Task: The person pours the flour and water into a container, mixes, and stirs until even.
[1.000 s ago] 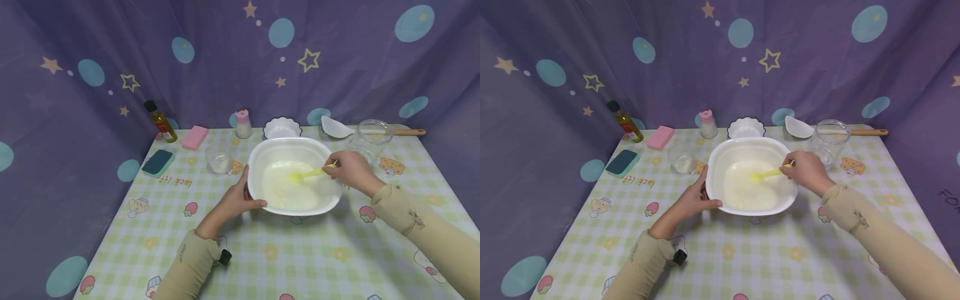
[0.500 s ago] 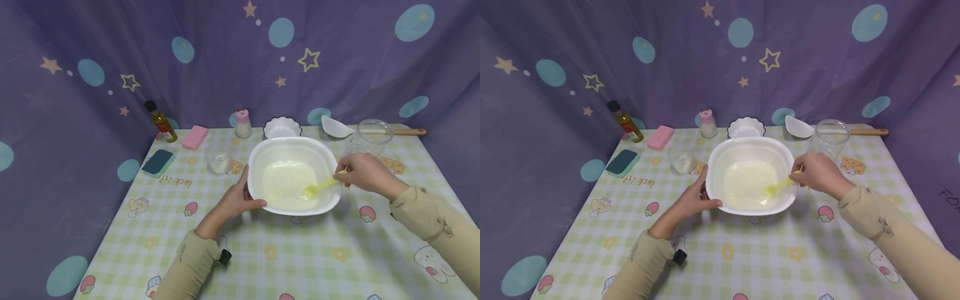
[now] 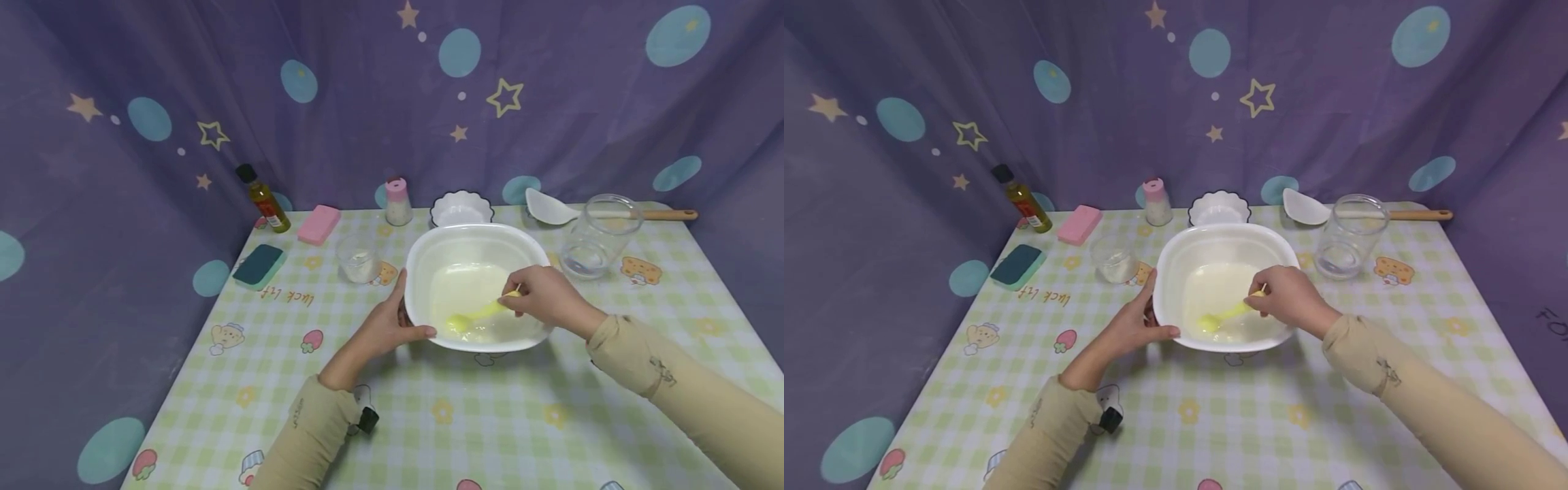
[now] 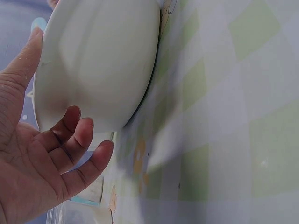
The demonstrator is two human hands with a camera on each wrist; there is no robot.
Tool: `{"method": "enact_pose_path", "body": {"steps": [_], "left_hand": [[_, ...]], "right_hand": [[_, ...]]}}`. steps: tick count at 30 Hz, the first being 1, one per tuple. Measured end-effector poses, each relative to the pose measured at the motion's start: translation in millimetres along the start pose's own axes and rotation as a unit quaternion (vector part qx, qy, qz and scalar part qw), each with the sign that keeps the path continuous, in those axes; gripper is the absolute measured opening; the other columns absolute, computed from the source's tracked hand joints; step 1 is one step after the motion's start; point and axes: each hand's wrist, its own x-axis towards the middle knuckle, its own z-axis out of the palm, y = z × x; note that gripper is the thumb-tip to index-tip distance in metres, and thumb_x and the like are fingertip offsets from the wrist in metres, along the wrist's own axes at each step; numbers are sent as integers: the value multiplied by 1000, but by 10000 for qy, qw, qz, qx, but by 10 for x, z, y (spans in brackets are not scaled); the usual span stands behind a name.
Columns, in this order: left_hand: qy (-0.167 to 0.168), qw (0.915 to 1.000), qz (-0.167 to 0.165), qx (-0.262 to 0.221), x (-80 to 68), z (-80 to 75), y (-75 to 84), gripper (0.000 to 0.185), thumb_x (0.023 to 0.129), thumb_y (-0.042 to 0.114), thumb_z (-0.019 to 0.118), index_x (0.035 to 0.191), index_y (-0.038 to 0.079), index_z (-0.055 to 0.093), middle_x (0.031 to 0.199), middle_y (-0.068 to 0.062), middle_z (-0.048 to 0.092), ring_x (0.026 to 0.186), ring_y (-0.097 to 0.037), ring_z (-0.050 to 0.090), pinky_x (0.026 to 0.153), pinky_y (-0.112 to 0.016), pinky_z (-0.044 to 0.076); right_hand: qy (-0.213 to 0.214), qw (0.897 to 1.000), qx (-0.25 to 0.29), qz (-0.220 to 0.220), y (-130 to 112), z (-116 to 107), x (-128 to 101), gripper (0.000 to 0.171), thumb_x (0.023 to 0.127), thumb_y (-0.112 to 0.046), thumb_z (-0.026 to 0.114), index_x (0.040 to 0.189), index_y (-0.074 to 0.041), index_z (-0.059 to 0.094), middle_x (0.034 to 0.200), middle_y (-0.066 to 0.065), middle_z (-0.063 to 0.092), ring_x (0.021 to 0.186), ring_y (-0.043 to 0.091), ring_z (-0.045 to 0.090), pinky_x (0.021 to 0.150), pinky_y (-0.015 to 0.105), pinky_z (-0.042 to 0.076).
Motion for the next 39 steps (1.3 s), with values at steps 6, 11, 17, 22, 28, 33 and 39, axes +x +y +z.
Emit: {"method": "enact_pose_path", "body": {"steps": [6,11,17,22,28,33,39], "left_hand": [[-1,10000,-23,14,-4,0,6,113,82,12,80,156,7,-4,103,-12,64,82,-21,58,72,-27,47],[-21,10000,84,-9,-3,-5,1,112,82,13,80,156,4,-4,105,-17,63,81,-20,58,71,-27,48],[-64,10000,53,4,38,10,-83,114,82,13,81,156,6,-6,111,-24,62,82,-21,57,71,-27,47],[61,9999,77,31,125,64,-335,118,80,17,82,157,17,-7,115,-21,63,84,-20,58,72,-30,47],[126,9999,80,84,138,68,-397,120,78,27,84,157,24,-6,114,-14,64,83,-16,58,72,-28,48],[115,9998,162,46,134,65,-405,119,79,30,84,157,24,-6,113,-14,64,83,-16,59,72,-29,49],[116,9998,161,-67,134,67,-416,120,78,28,84,158,24,-6,117,-14,64,86,-16,60,73,-29,50]], "right_hand": [[385,9993,-13,23,-74,115,171,11,89,-17,70,79,-11,71,58,-7,62,56,11,58,59,33,42],[689,9975,-96,153,-78,145,276,12,89,-19,70,82,-9,71,60,-7,64,57,11,58,59,33,42],[986,9940,-334,349,-3,90,366,14,89,-20,70,85,-7,72,61,-5,66,58,15,61,64,38,44],[1100,9911,-478,570,59,-16,355,16,89,-19,69,87,-4,72,61,-3,66,64,21,62,65,39,42],[1123,9892,-563,759,141,-165,262,17,90,-19,68,89,-2,72,62,-2,66,63,23,61,59,36,42],[1090,9876,-738,854,174,-315,148,17,90,-19,68,90,-2,71,65,1,66,62,21,62,57,37,44],[616,9895,-873,975,163,-482,43,17,91,-18,65,90,-3,71,69,3,66,60,19,59,53,35,42]]}}
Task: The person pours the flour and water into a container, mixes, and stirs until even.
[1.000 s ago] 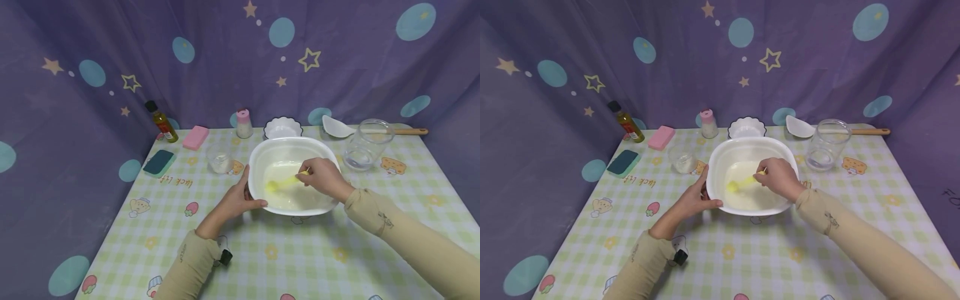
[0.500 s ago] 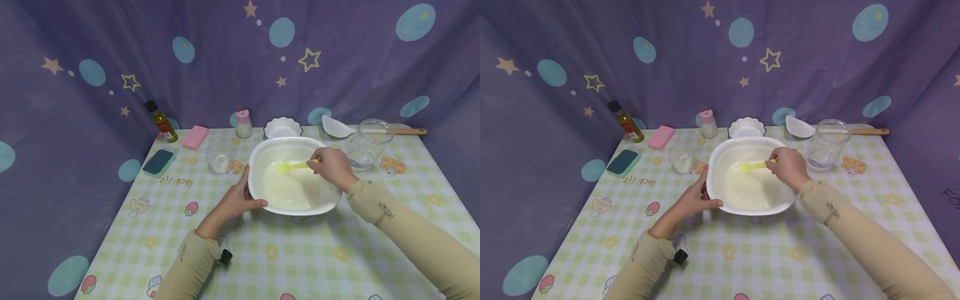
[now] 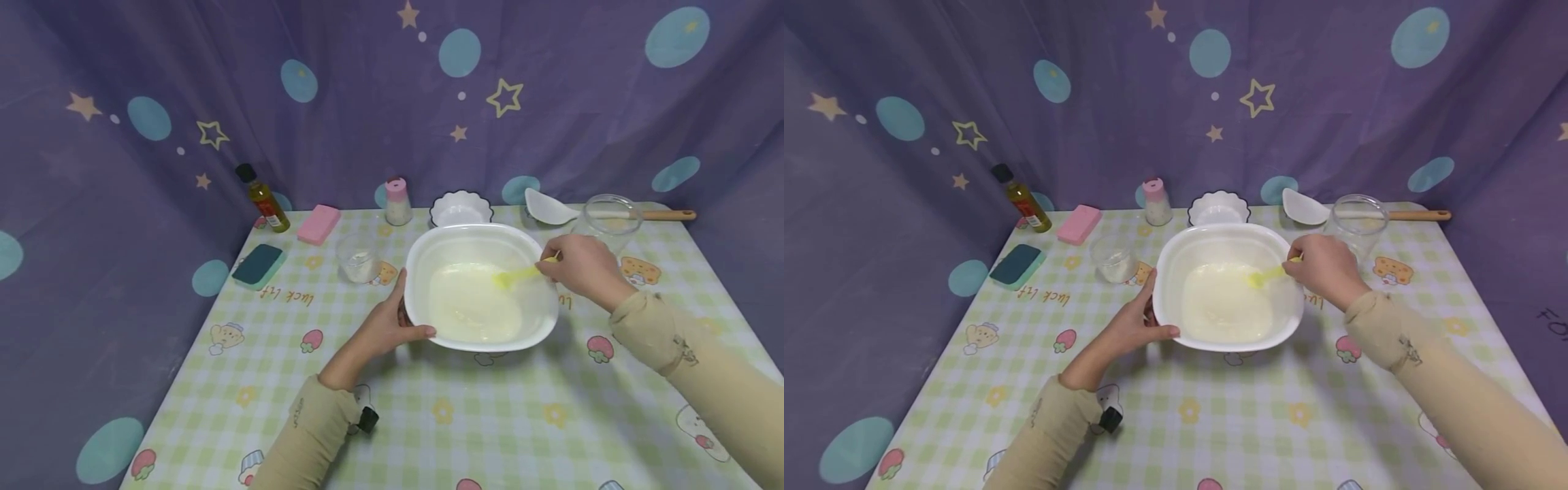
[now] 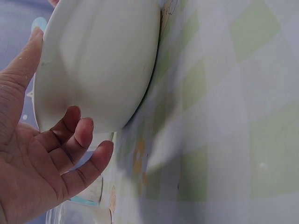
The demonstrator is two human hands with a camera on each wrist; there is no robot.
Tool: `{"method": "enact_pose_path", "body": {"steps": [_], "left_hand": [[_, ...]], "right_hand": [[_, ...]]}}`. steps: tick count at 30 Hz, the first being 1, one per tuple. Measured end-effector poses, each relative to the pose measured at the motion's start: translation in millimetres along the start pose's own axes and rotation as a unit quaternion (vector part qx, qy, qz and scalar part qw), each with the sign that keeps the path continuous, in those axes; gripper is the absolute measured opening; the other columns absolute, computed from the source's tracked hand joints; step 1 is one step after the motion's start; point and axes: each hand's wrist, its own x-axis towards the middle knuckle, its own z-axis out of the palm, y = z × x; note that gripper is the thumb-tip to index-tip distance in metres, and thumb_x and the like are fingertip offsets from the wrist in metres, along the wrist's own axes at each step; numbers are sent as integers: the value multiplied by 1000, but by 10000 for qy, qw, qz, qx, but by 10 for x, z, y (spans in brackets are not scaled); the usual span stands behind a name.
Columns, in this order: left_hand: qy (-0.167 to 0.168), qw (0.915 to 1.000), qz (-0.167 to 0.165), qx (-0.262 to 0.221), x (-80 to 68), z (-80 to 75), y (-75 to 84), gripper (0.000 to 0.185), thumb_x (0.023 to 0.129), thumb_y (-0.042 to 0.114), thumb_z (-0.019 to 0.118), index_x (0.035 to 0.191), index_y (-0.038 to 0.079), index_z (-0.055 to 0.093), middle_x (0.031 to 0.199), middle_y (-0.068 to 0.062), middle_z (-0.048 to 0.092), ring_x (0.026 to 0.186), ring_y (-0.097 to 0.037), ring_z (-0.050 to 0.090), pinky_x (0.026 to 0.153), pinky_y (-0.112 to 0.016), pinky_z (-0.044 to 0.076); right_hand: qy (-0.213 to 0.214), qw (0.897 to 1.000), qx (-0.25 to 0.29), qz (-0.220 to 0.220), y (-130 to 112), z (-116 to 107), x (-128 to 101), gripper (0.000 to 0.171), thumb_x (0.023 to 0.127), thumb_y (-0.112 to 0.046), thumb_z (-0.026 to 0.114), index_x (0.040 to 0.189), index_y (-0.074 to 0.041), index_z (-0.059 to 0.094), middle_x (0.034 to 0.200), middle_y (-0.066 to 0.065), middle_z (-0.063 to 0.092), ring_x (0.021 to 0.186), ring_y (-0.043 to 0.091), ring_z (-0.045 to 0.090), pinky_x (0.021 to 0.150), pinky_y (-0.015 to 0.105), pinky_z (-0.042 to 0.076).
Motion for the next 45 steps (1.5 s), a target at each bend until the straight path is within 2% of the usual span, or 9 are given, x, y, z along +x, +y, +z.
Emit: {"method": "enact_pose_path", "body": {"steps": [9,14,17,26,33,40,45], "left_hand": [[-22,10000,46,65,2,0,-13,120,78,30,84,158,23,-5,114,-12,65,84,-15,60,73,-29,50],[-23,9999,53,126,-1,-5,-10,120,78,31,84,158,23,-6,111,-10,65,83,-15,60,71,-29,50],[-26,9999,64,117,1,-8,-12,120,78,30,84,158,24,-6,110,-10,65,82,-15,60,71,-29,50],[14,9997,61,257,2,-9,-16,121,77,35,84,158,23,-5,107,-5,64,81,-15,58,71,-28,49],[9,9997,-11,256,-2,-9,-4,120,78,33,84,157,25,-6,98,-2,63,78,-14,57,68,-27,48],[-119,9994,-104,306,-135,-75,447,111,83,13,80,155,2,-4,97,-16,62,78,-23,55,68,-25,45],[-128,9991,-173,369,-114,-68,396,112,83,13,80,156,4,-5,98,-19,61,78,-23,54,67,-24,43]], "right_hand": [[-801,9962,-30,-344,42,-131,-104,13,89,-19,70,82,-8,73,62,-3,63,55,15,56,56,34,42],[-1251,9907,115,-522,32,-118,-147,12,89,-20,70,82,-11,74,60,-4,62,57,15,56,57,34,41],[-1374,9884,259,-601,-15,-61,-163,10,89,-20,70,82,-12,73,59,-3,61,56,16,53,55,33,37],[-839,9895,574,-1023,-222,248,-115,10,87,-18,72,79,-13,72,56,-6,61,52,13,52,53,31,39],[-401,9918,715,-983,-325,473,9,11,89,-18,70,82,-11,73,59,-7,62,56,11,56,58,33,42],[192,9944,631,-820,-356,554,127,12,89,-19,69,82,-9,71,60,-7,64,56,12,57,60,35,43],[399,9960,490,-628,-278,513,191,13,88,-20,70,83,-8,71,60,-6,64,57,15,57,63,38,41]]}}
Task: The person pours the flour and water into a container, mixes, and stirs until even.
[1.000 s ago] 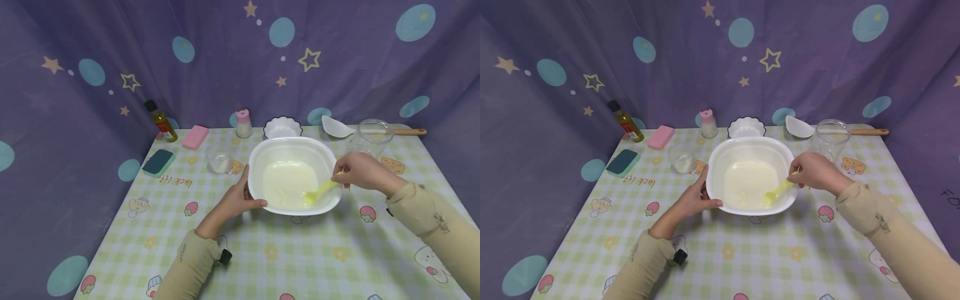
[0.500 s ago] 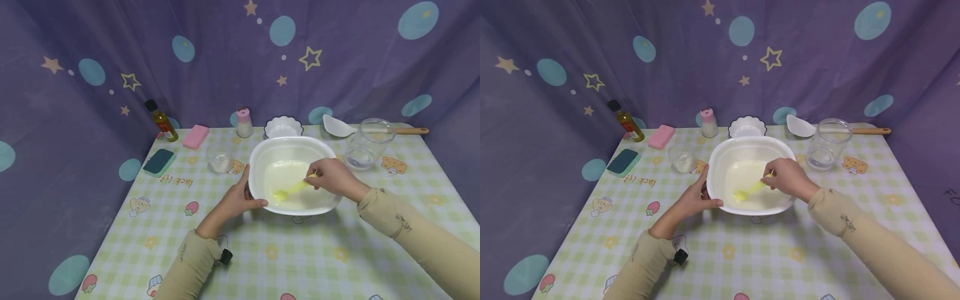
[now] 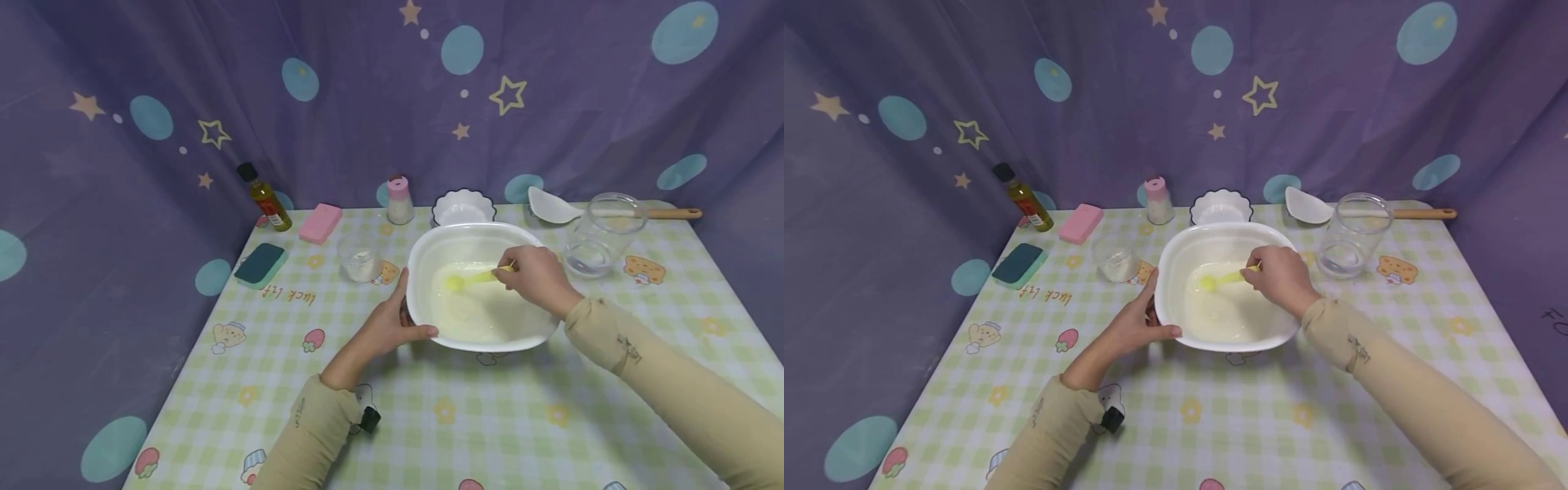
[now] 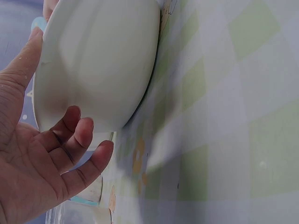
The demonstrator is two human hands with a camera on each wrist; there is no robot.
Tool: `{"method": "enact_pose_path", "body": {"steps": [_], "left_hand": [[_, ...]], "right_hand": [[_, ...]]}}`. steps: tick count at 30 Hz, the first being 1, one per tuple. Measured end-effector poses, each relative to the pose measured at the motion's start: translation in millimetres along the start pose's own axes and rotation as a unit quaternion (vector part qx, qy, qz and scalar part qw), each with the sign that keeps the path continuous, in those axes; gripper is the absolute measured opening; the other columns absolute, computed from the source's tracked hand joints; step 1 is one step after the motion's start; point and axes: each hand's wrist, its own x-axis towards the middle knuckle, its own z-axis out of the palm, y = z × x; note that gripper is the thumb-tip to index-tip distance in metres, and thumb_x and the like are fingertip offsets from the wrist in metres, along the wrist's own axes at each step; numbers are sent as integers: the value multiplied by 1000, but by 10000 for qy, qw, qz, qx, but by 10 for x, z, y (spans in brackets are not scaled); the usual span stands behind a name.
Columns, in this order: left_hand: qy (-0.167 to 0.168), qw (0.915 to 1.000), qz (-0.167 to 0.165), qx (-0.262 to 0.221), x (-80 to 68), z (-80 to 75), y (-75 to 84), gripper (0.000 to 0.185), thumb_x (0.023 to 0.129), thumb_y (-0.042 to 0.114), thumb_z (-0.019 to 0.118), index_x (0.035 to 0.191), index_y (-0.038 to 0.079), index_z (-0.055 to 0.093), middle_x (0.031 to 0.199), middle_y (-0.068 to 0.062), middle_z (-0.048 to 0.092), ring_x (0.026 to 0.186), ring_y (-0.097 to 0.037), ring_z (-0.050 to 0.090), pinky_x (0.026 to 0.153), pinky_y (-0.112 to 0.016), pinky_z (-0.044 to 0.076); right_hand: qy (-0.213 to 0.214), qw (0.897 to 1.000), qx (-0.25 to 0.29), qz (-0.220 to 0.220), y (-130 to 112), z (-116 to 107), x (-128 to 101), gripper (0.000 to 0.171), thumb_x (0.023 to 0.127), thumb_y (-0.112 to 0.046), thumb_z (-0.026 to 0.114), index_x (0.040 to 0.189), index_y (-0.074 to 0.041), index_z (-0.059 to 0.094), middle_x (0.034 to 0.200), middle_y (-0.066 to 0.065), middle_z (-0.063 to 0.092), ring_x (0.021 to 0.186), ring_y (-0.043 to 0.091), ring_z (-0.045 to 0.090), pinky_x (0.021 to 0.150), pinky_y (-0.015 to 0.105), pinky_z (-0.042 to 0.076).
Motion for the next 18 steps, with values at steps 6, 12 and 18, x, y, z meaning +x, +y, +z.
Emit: {"method": "enact_pose_path", "body": {"steps": [6,12,18], "left_hand": [[155,9998,87,3,113,83,-318,117,80,19,83,157,17,-6,100,-15,63,78,-20,54,67,-27,45],[194,9997,148,-67,131,93,-386,119,78,29,84,157,25,-5,102,-9,64,79,-17,56,68,-28,47],[208,9996,180,-74,122,92,-380,119,78,31,84,158,25,-4,99,-5,62,78,-16,56,68,-28,47]], "right_hand": [[115,9997,-149,157,112,-125,5,15,89,-19,70,85,-5,71,60,-3,64,57,18,57,58,36,39],[130,9986,-312,415,178,-279,-40,17,90,-20,68,88,-3,70,64,1,64,59,20,57,53,34,39],[19,9974,-516,494,193,-429,-115,17,89,-18,66,89,-2,70,75,9,65,64,24,55,57,37,41]]}}
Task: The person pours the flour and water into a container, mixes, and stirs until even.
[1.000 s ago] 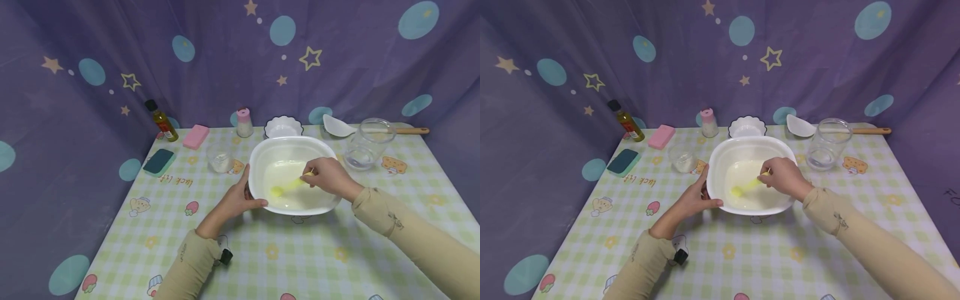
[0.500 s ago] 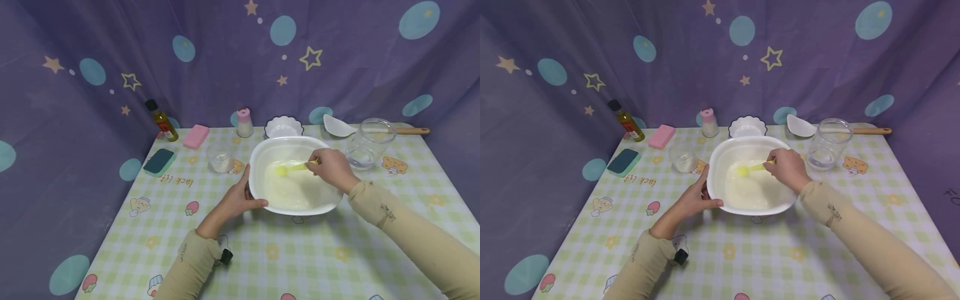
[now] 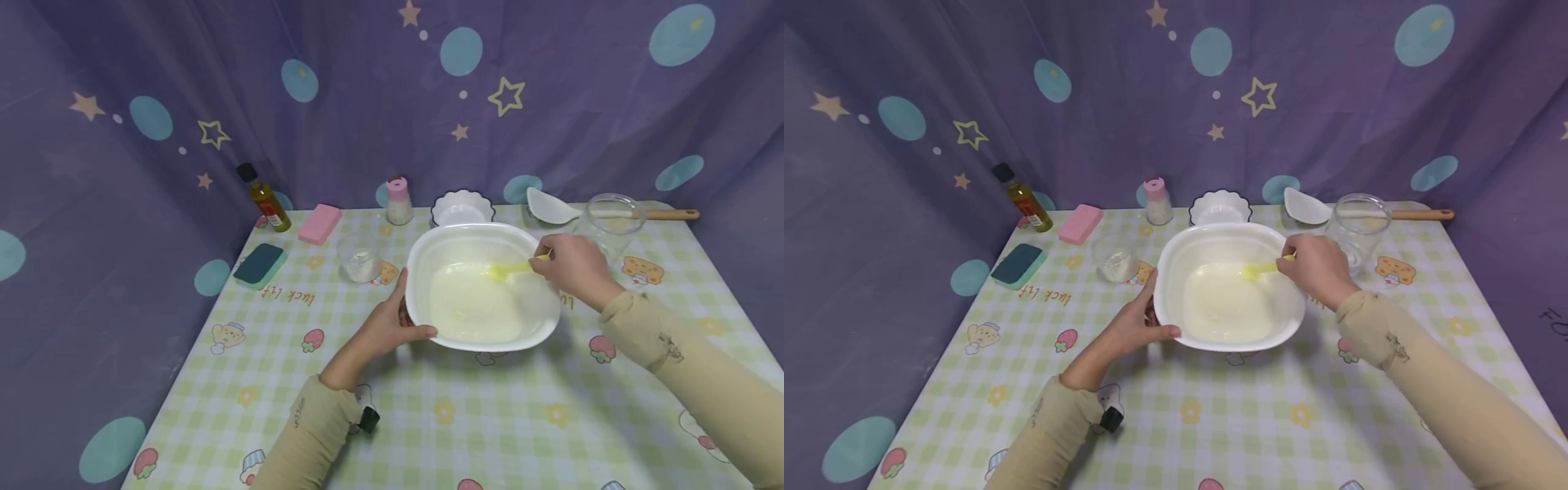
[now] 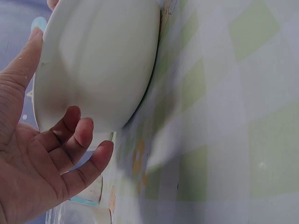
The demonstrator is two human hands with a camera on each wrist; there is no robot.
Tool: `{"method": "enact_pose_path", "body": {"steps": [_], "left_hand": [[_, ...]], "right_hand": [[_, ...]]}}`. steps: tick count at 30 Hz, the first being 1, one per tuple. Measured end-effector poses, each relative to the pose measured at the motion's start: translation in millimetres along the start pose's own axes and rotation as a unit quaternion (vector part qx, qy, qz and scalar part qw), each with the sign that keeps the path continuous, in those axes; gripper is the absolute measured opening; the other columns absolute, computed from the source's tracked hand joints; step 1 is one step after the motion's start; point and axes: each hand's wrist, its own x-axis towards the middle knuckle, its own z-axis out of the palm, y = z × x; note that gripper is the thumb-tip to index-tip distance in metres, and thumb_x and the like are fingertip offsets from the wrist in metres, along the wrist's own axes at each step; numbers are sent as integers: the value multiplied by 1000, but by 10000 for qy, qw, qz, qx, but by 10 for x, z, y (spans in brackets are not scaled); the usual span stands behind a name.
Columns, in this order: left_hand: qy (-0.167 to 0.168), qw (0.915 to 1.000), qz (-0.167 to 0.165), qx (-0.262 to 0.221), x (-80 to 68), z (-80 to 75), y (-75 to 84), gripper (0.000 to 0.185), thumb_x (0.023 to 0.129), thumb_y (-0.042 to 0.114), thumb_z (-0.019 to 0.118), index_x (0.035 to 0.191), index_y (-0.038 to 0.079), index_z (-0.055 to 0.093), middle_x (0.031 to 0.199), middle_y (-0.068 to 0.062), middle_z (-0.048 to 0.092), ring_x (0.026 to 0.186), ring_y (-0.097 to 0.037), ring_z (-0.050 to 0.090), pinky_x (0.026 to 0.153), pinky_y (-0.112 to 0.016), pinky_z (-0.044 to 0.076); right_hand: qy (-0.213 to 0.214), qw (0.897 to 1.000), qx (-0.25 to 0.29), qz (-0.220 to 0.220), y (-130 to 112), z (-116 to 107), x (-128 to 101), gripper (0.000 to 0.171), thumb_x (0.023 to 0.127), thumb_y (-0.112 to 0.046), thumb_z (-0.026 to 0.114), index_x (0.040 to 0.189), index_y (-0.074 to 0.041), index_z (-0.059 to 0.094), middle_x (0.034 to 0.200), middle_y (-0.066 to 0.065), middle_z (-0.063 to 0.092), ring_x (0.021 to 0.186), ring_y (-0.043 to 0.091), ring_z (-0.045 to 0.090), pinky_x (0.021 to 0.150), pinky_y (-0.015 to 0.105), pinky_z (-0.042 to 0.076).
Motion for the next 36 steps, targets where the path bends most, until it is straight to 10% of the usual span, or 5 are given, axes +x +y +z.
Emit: {"method": "enact_pose_path", "body": {"steps": [22,36], "left_hand": [[-28,9999,47,-99,-5,-10,-3,119,78,30,84,158,25,-4,104,-12,64,79,-17,57,69,-29,48],[4,10000,-4,-15,10,-4,-12,119,77,30,85,158,25,-3,91,-2,61,75,-16,56,67,-28,47]], "right_hand": [[-1318,9901,406,-274,8,-199,-189,11,86,-18,71,78,-11,68,58,-1,61,54,15,57,56,34,40],[-1050,9894,578,-823,-120,159,-100,14,88,-20,71,76,-14,68,56,-7,60,54,12,53,56,32,39]]}}
